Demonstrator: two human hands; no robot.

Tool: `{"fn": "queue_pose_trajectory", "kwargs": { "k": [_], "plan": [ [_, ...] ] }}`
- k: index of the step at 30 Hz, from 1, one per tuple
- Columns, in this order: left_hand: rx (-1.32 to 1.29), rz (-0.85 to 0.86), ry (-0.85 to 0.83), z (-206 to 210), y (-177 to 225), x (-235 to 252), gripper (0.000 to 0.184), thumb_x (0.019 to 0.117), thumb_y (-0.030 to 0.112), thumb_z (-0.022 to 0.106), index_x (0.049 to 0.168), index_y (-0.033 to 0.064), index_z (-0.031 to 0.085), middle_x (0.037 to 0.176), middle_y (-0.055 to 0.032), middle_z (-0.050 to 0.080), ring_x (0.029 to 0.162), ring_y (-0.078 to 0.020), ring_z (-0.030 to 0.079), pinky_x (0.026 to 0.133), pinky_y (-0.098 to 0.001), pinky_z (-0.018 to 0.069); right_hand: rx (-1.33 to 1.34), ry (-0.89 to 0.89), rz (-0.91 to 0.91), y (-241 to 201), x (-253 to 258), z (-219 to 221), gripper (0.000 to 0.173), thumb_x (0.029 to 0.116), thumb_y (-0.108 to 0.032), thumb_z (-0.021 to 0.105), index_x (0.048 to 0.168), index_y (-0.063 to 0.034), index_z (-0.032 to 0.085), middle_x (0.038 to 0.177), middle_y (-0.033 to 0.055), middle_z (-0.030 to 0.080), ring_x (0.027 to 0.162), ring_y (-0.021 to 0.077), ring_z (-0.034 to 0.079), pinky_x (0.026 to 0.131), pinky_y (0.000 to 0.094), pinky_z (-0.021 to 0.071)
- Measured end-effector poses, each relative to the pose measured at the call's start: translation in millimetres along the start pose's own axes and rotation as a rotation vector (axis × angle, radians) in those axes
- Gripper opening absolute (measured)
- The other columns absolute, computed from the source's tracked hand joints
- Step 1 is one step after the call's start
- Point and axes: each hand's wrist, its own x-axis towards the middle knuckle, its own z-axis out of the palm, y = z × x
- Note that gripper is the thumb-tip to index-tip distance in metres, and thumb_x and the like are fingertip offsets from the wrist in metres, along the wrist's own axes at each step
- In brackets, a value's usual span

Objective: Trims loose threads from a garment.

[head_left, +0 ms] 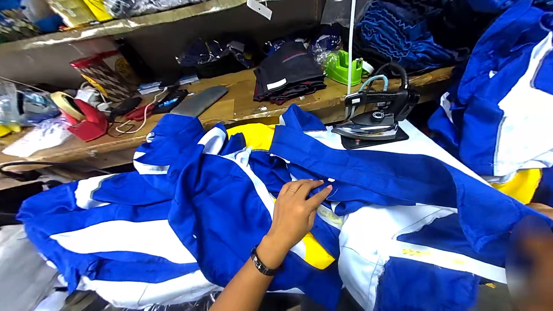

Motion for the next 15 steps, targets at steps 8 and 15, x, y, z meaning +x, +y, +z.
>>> {"fn": "queue_pose_trajectory", "kwargs": {
  "k": [8,15],
  "plan": [
    [-0.023,-0.023,-0.006,-1.2,1.8,1.1,0.042,0.0937,0.006,0.051,0.124,0.0225,0.075,0.126,-0.0027,0.071,0.124,-0.0244,0.062,0.107,-0.0462,0.0455,-0.011,0.097,0.099,-9.5,1.0,2.3,0.019,0.0924,-0.014,0.072,0.109,-0.0240,0.072,0.104,-0.0203,0.072,0.096,-0.0054,0.066,0.088,0.0154,0.0545],
    [-0.063,-0.058,0.014,-1.1,3.5,3.8,0.040,0.0958,0.008,0.048,0.124,0.0178,0.075,0.126,-0.0020,0.072,0.119,-0.0237,0.066,0.104,-0.0500,0.0479,0.082,0.292,0.249,-25.4,19.3,18.4,0.016,0.0930,-0.013,0.070,0.102,-0.0245,0.064,0.091,-0.0227,0.070,0.085,-0.0080,0.066,0.079,0.0128,0.0551]
  ]
}}
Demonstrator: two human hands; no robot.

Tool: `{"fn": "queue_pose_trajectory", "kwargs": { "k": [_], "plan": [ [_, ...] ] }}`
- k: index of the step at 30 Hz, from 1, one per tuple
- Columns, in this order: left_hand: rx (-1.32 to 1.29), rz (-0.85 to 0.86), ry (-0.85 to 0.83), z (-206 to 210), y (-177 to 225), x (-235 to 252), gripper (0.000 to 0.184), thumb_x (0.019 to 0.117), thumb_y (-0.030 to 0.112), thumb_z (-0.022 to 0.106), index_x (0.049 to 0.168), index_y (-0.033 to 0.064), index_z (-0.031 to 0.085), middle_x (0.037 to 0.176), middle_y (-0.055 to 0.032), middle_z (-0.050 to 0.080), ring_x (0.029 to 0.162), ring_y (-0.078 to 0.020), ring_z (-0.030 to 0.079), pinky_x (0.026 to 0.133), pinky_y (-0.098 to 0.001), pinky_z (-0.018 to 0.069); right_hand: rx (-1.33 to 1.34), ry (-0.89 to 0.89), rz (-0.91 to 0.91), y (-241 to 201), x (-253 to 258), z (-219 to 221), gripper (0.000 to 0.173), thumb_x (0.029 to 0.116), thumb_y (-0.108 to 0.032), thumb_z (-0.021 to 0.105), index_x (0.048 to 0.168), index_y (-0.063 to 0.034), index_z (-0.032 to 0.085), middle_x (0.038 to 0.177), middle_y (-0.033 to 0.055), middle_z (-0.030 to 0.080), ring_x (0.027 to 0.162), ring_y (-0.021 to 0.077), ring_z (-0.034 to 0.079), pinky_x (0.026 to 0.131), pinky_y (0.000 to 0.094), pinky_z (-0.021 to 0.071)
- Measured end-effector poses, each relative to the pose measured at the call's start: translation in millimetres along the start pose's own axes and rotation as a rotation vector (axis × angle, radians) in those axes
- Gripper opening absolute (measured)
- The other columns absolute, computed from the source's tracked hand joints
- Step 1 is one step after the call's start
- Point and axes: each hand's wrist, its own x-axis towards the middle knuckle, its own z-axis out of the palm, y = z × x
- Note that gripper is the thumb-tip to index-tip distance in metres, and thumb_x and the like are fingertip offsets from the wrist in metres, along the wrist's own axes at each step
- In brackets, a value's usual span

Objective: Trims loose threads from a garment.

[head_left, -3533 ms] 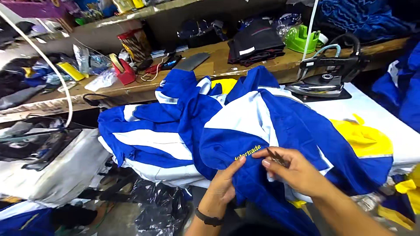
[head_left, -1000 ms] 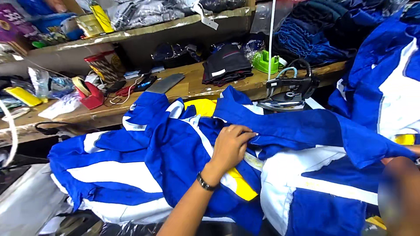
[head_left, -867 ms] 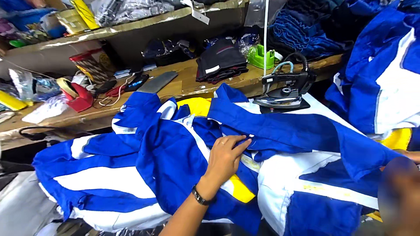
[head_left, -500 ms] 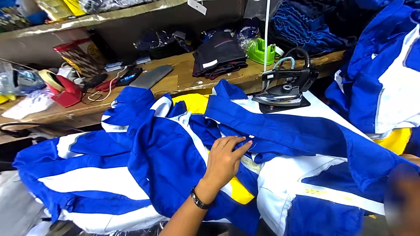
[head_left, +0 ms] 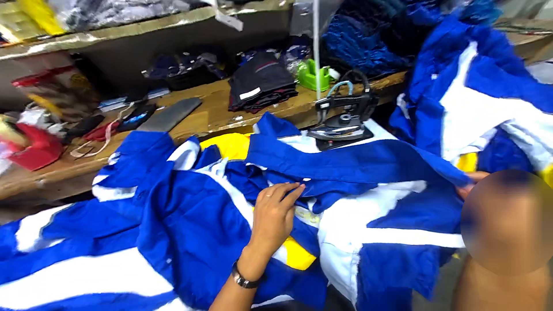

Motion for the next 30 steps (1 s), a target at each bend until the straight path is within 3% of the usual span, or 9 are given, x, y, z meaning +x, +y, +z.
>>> {"fn": "queue_pose_trajectory", "kwargs": {
  "k": [4,8,13,15,17,19,22,26,30],
  "plan": [
    [-0.026,-0.026,0.008,-1.1,-3.4,0.5,0.036,0.1011,0.016,0.047,0.124,0.0139,0.075,0.126,-0.0042,0.072,0.120,-0.0240,0.066,0.105,-0.0497,0.0463,0.108,0.082,0.212,-10.3,10.5,12.0,0.022,0.0984,-0.006,0.055,0.087,-0.0227,0.064,0.073,-0.0144,0.066,0.066,-0.0045,0.062,0.067,0.0146,0.0552],
    [-0.022,-0.048,0.059,-7.3,-3.1,-3.1,0.036,0.1023,0.024,0.048,0.122,0.0122,0.075,0.126,-0.0059,0.072,0.120,-0.0251,0.066,0.106,-0.0492,0.0464,0.249,0.062,0.267,-11.1,13.8,11.8,0.026,0.1010,-0.010,0.056,0.079,-0.0187,0.065,0.068,-0.0069,0.065,0.061,-0.0007,0.061,0.061,0.0172,0.0548],
    [-0.389,-0.129,0.064,-34.8,27.8,-4.1,0.042,0.1045,0.035,0.051,0.120,0.0019,0.071,0.116,-0.0072,0.074,0.112,-0.0165,0.068,0.100,-0.0367,0.0530,0.204,0.011,0.176,-25.6,0.7,29.1,0.022,0.0990,-0.011,0.058,0.082,-0.0201,0.069,0.070,-0.0093,0.067,0.065,-0.0020,0.063,0.064,0.0155,0.0558],
    [-0.714,-0.191,-0.044,-47.6,56.2,-7.3,0.059,0.1038,0.048,0.051,0.127,-0.0049,0.060,0.121,-0.0094,0.070,0.112,-0.0138,0.067,0.097,-0.0323,0.0556,0.161,-0.124,0.056,-33.6,-15.0,49.1,0.014,0.0980,-0.019,0.065,0.087,-0.0248,0.072,0.075,-0.0169,0.068,0.068,-0.0066,0.063,0.065,0.0125,0.0540],
    [-0.880,-0.265,-0.080,-58.4,80.1,-16.5,0.074,0.0973,0.061,0.054,0.130,-0.0063,0.056,0.125,-0.0086,0.068,0.114,-0.0097,0.064,0.095,-0.0294,0.0539,0.121,-0.315,-0.075,-40.5,-36.9,78.1,0.010,0.0984,-0.024,0.067,0.100,-0.0198,0.076,0.087,-0.0193,0.072,0.077,-0.0105,0.063,0.070,0.0104,0.0536],
    [-0.946,-0.372,0.031,-65.2,96.1,-29.2,0.053,0.0946,0.052,0.065,0.113,0.0027,0.069,0.109,0.0022,0.073,0.104,-0.0006,0.067,0.093,-0.0240,0.0560,0.131,-0.512,-0.194,-41.0,-57.2,108.0,0.022,0.1017,-0.024,0.064,0.114,-0.0091,0.075,0.101,-0.0098,0.075,0.087,-0.0088,0.065,0.077,0.0110,0.0548],
    [-1.074,-0.562,0.215,-85.8,103.9,-43.4,0.008,0.0925,0.011,0.072,0.100,0.0064,0.073,0.092,0.0051,0.076,0.088,-0.0021,0.072,0.085,-0.0243,0.0607,0.274,-0.743,-0.239,-34.7,-78.3,144.7,0.032,0.1044,-0.015,0.055,0.128,0.0024,0.069,0.118,0.0064,0.074,0.105,0.0012,0.068,0.094,0.0181,0.0553],
    [-0.910,-0.696,0.316,-126.6,77.5,-70.1,0.010,0.0926,0.001,0.066,0.096,0.0075,0.073,0.087,0.0032,0.077,0.081,-0.0047,0.073,0.079,-0.0260,0.0626,0.338,-0.664,-0.159,-30.3,-87.6,163.7,0.035,0.1028,-0.015,0.060,0.134,0.0010,0.061,0.103,0.0009,0.076,0.088,0.0006,0.069,0.077,0.0161,0.0573],
    [-0.889,-0.767,0.369,-158.3,51.4,-100.0,0.014,0.0876,0.001,0.069,0.088,0.0123,0.077,0.084,0.0025,0.077,0.079,-0.0049,0.073,0.077,-0.0252,0.0621,0.197,-0.420,-0.042,-9.5,-80.4,177.8,0.070,0.0909,-0.003,0.064,0.153,0.0072,0.034,0.088,-0.0021,0.074,0.073,0.0037,0.071,0.067,0.0195,0.0610]
  ]
}}
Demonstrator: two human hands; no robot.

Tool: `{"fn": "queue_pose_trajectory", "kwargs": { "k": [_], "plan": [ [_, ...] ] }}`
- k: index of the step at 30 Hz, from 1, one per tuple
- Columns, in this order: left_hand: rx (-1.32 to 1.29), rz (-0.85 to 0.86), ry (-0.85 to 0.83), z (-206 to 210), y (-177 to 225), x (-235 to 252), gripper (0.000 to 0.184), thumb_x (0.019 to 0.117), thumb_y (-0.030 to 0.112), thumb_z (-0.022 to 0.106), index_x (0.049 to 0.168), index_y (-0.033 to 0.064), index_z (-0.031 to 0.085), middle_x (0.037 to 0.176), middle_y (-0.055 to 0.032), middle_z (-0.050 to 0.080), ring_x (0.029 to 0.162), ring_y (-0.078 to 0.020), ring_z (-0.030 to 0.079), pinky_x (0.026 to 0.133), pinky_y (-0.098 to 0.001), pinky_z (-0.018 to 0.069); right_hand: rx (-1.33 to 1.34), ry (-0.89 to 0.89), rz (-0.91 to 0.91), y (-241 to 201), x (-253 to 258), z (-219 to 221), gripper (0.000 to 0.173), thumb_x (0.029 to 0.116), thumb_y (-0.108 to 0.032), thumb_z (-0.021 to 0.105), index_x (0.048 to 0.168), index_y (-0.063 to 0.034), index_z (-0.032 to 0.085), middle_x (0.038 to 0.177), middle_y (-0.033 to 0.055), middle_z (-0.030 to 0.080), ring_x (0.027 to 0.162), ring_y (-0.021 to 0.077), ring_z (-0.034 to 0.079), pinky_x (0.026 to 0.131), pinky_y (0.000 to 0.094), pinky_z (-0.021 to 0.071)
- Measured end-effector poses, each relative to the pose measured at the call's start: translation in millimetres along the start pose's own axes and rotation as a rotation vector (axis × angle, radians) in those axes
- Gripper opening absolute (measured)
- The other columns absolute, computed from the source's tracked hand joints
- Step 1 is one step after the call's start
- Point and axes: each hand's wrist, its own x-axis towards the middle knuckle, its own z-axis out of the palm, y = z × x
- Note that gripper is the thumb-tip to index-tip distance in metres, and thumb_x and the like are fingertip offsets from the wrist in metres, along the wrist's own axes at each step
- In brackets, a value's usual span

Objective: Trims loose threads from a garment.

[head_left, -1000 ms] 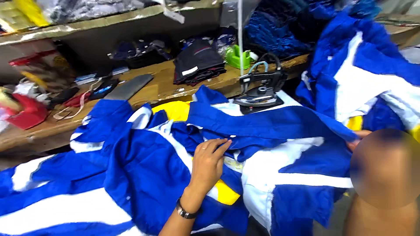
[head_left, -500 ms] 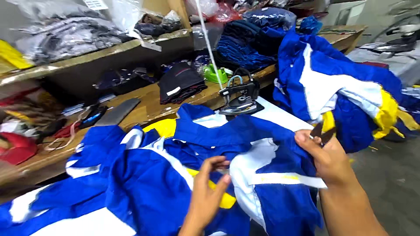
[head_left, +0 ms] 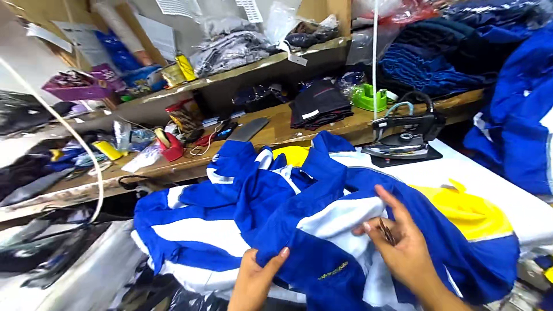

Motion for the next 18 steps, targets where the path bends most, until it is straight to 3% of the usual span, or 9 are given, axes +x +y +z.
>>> {"fn": "queue_pose_trajectory", "kwargs": {
  "k": [1,3,5,8,10,13,15,16,18],
  "plan": [
    [-0.067,-0.039,-0.001,-8.0,0.7,-0.9,0.012,0.0869,0.003,0.071,0.089,0.0135,0.078,0.085,0.0015,0.077,0.080,-0.0056,0.073,0.078,-0.0258,0.0620,-0.039,0.025,0.014,8.6,3.7,1.3,0.068,0.0897,-0.003,0.065,0.151,0.0080,0.038,0.087,-0.0017,0.074,0.072,0.0031,0.071,0.067,0.0197,0.0610],
    [-0.168,-0.065,-0.018,-18.3,0.8,0.1,0.007,0.0846,0.011,0.077,0.089,0.0154,0.080,0.087,0.0000,0.078,0.081,-0.0066,0.074,0.079,-0.0265,0.0621,-0.122,0.066,-0.024,23.8,14.4,3.8,0.030,0.0914,-0.006,0.064,0.120,0.0034,0.064,0.086,-0.0037,0.072,0.070,-0.0034,0.064,0.066,0.0149,0.0554],
    [-0.233,-0.013,-0.038,-19.7,6.3,5.9,0.005,0.0847,0.014,0.080,0.090,0.0142,0.081,0.088,-0.0020,0.078,0.081,-0.0079,0.074,0.079,-0.0270,0.0624,-0.165,0.109,-0.148,24.6,36.5,5.0,0.011,0.0945,-0.009,0.063,0.101,-0.0010,0.068,0.085,-0.0058,0.069,0.072,-0.0087,0.059,0.066,0.0101,0.0507],
    [-0.317,0.103,0.011,-4.1,20.6,25.1,0.008,0.0878,0.016,0.079,0.093,0.0103,0.080,0.090,-0.0042,0.078,0.083,-0.0099,0.075,0.080,-0.0286,0.0627,-0.286,0.219,-0.376,6.2,89.0,8.5,0.014,0.0983,-0.013,0.063,0.102,-0.0010,0.069,0.086,-0.0010,0.069,0.072,-0.0064,0.058,0.068,0.0129,0.0494],
    [-0.329,0.084,0.115,9.6,16.4,52.0,0.011,0.0973,0.013,0.066,0.098,0.0042,0.072,0.092,-0.0061,0.076,0.086,-0.0122,0.074,0.082,-0.0316,0.0624,-0.379,0.248,-0.456,-0.1,127.0,13.2,0.018,0.1003,-0.013,0.062,0.107,0.0011,0.070,0.095,0.0076,0.072,0.078,0.0037,0.064,0.073,0.0215,0.0543],
    [-0.380,-0.210,0.297,19.6,-17.6,89.5,0.024,0.1084,0.014,0.047,0.106,-0.0028,0.063,0.090,-0.0104,0.073,0.082,-0.0157,0.072,0.075,-0.0332,0.0618,-0.486,0.074,-0.170,12.1,156.3,17.8,0.035,0.0990,-0.013,0.064,0.132,-0.0028,0.065,0.112,0.0158,0.074,0.095,0.0262,0.072,0.085,0.0491,0.0572],
    [-0.425,-0.379,0.324,16.9,-33.8,93.5,0.027,0.1093,0.020,0.046,0.111,-0.0017,0.062,0.088,-0.0117,0.072,0.077,-0.0176,0.072,0.069,-0.0339,0.0617,-0.515,-0.018,-0.049,16.6,145.4,16.6,0.041,0.0973,-0.012,0.066,0.138,-0.0058,0.061,0.108,0.0184,0.073,0.090,0.0355,0.071,0.077,0.0609,0.0550],
    [-0.434,-0.419,0.307,13.9,-37.2,92.1,0.028,0.1096,0.022,0.045,0.111,-0.0004,0.062,0.086,-0.0116,0.072,0.075,-0.0178,0.072,0.068,-0.0337,0.0615,-0.484,-0.046,-0.043,15.5,134.3,16.4,0.035,0.0973,-0.013,0.065,0.131,-0.0059,0.063,0.100,0.0155,0.071,0.081,0.0305,0.069,0.070,0.0556,0.0557],
    [-0.449,-0.444,0.253,8.1,-37.6,83.8,0.030,0.1111,0.024,0.041,0.111,0.0015,0.060,0.087,-0.0108,0.073,0.077,-0.0177,0.073,0.071,-0.0335,0.0619,-0.303,-0.178,-0.025,11.9,100.9,20.4,0.024,0.0958,-0.016,0.061,0.116,-0.0058,0.069,0.089,0.0037,0.070,0.070,0.0102,0.065,0.064,0.0317,0.0557]
  ]
}}
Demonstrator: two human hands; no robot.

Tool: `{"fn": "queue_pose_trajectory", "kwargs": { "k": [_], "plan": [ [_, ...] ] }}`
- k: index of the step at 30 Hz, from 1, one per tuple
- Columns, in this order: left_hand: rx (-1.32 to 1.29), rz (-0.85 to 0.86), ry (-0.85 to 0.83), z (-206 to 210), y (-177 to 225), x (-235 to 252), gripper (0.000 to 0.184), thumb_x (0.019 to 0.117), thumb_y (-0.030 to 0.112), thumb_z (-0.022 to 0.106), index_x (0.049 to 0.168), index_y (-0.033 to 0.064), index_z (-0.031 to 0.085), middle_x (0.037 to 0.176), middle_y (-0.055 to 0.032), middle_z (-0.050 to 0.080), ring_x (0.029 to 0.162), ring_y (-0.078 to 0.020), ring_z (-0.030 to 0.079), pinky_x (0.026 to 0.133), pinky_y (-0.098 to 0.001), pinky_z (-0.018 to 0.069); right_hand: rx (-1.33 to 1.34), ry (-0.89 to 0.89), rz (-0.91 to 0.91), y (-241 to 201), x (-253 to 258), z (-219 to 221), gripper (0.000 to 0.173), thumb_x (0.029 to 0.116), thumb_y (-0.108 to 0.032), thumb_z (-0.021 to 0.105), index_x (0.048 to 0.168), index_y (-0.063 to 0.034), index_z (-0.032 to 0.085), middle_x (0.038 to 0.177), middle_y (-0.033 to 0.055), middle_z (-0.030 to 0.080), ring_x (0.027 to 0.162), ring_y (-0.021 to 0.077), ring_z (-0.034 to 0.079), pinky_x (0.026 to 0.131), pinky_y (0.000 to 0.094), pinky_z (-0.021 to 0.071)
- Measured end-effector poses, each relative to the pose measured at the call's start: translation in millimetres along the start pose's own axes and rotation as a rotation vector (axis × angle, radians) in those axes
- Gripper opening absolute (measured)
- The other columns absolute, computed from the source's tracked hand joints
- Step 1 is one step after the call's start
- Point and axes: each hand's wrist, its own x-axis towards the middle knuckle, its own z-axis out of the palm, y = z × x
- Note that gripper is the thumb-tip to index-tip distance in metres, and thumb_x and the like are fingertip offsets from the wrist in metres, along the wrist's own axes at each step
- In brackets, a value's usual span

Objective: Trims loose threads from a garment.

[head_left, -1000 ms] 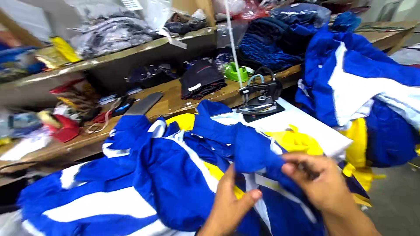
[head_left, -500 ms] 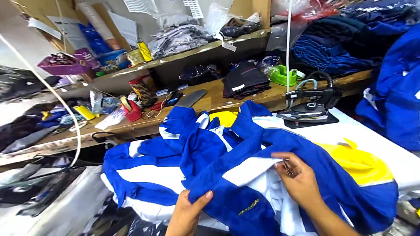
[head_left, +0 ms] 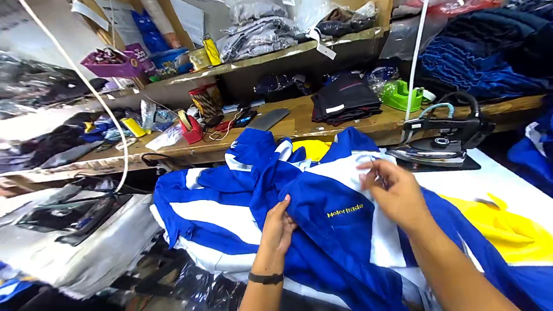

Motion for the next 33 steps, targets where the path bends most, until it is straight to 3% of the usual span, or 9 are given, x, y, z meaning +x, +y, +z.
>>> {"fn": "queue_pose_trajectory", "kwargs": {
  "k": [3,6,9,17,19,21,25,28,33],
  "plan": [
    [-0.007,0.000,-0.054,-7.6,0.2,-15.2,0.033,0.1117,0.024,0.038,0.111,0.0022,0.063,0.090,-0.0100,0.074,0.080,-0.0173,0.074,0.075,-0.0338,0.0623,0.270,-0.280,-0.026,-7.6,-42.9,22.3,0.020,0.0969,-0.014,0.063,0.111,-0.0032,0.072,0.093,-0.0020,0.071,0.075,-0.0025,0.062,0.069,0.0154,0.0542],
    [-0.062,0.080,-0.139,-17.9,-5.0,-29.9,0.029,0.1095,0.013,0.039,0.103,0.0008,0.064,0.091,-0.0110,0.075,0.083,-0.0173,0.075,0.079,-0.0333,0.0625,0.161,-0.281,-0.001,-6.0,-58.7,39.9,0.031,0.0950,-0.032,0.067,0.118,-0.0111,0.069,0.084,-0.0059,0.068,0.070,-0.0007,0.060,0.064,0.0206,0.0508],
    [-0.129,0.120,-0.191,-25.9,-14.1,-44.0,0.033,0.1094,0.014,0.034,0.107,0.0006,0.065,0.096,-0.0110,0.076,0.088,-0.0180,0.075,0.084,-0.0343,0.0620,0.156,-0.246,0.002,-8.2,-58.1,41.7,0.047,0.0964,-0.044,0.065,0.127,-0.0083,0.059,0.089,-0.0046,0.066,0.077,0.0013,0.061,0.068,0.0226,0.0528],
    [-0.468,-0.065,-0.277,-29.9,-16.7,-28.5,0.053,0.1086,0.045,0.028,0.130,0.0049,0.055,0.117,-0.0142,0.070,0.108,-0.0251,0.070,0.092,-0.0413,0.0581,0.289,-0.295,-0.062,-8.7,-71.7,29.2,0.029,0.0950,-0.029,0.067,0.114,-0.0064,0.064,0.084,-0.0075,0.065,0.070,-0.0044,0.057,0.062,0.0130,0.0489],
    [-0.464,-0.027,-0.269,-20.3,-11.9,-26.2,0.047,0.1097,0.041,0.031,0.129,0.0072,0.057,0.118,-0.0127,0.070,0.110,-0.0233,0.069,0.092,-0.0411,0.0580,0.270,-0.329,-0.079,-2.7,-80.2,27.7,0.023,0.0939,-0.026,0.069,0.108,-0.0078,0.069,0.080,-0.0078,0.065,0.067,-0.0057,0.055,0.060,0.0115,0.0475],
    [-0.318,0.123,-0.223,-10.0,-12.8,-28.1,0.030,0.1110,0.022,0.035,0.124,0.0059,0.057,0.109,-0.0095,0.072,0.103,-0.0185,0.071,0.092,-0.0372,0.0589,0.208,-0.292,-0.075,1.0,-86.5,25.3,0.019,0.0928,-0.024,0.068,0.104,-0.0090,0.071,0.078,-0.0085,0.064,0.065,-0.0075,0.053,0.058,0.0100,0.0458],
    [-0.113,0.362,-0.231,-1.1,-25.8,-40.5,0.020,0.1039,0.005,0.048,0.105,0.0015,0.068,0.096,-0.0056,0.075,0.091,-0.0110,0.073,0.088,-0.0318,0.0599,0.184,-0.141,-0.047,0.7,-88.8,16.6,0.015,0.0927,-0.017,0.065,0.102,-0.0069,0.070,0.083,-0.0082,0.068,0.069,-0.0085,0.057,0.063,0.0086,0.0486],
    [-0.104,0.385,-0.265,-2.9,-28.8,-46.4,0.018,0.1032,0.003,0.050,0.106,0.0020,0.068,0.097,-0.0050,0.075,0.093,-0.0110,0.072,0.089,-0.0317,0.0593,0.117,-0.078,0.019,-0.3,-92.2,11.6,0.017,0.0919,-0.017,0.064,0.104,-0.0072,0.070,0.083,-0.0081,0.068,0.070,-0.0084,0.059,0.064,0.0085,0.0495],
    [-0.215,0.127,-0.320,-2.8,-1.1,-37.8,0.028,0.1097,0.024,0.041,0.114,0.0119,0.065,0.104,-0.0061,0.074,0.098,-0.0150,0.072,0.089,-0.0354,0.0600,0.057,-0.041,0.069,-2.1,-103.8,0.3,0.022,0.0929,-0.019,0.064,0.110,-0.0065,0.070,0.091,-0.0045,0.073,0.076,-0.0033,0.067,0.069,0.0132,0.0567]
  ]
}}
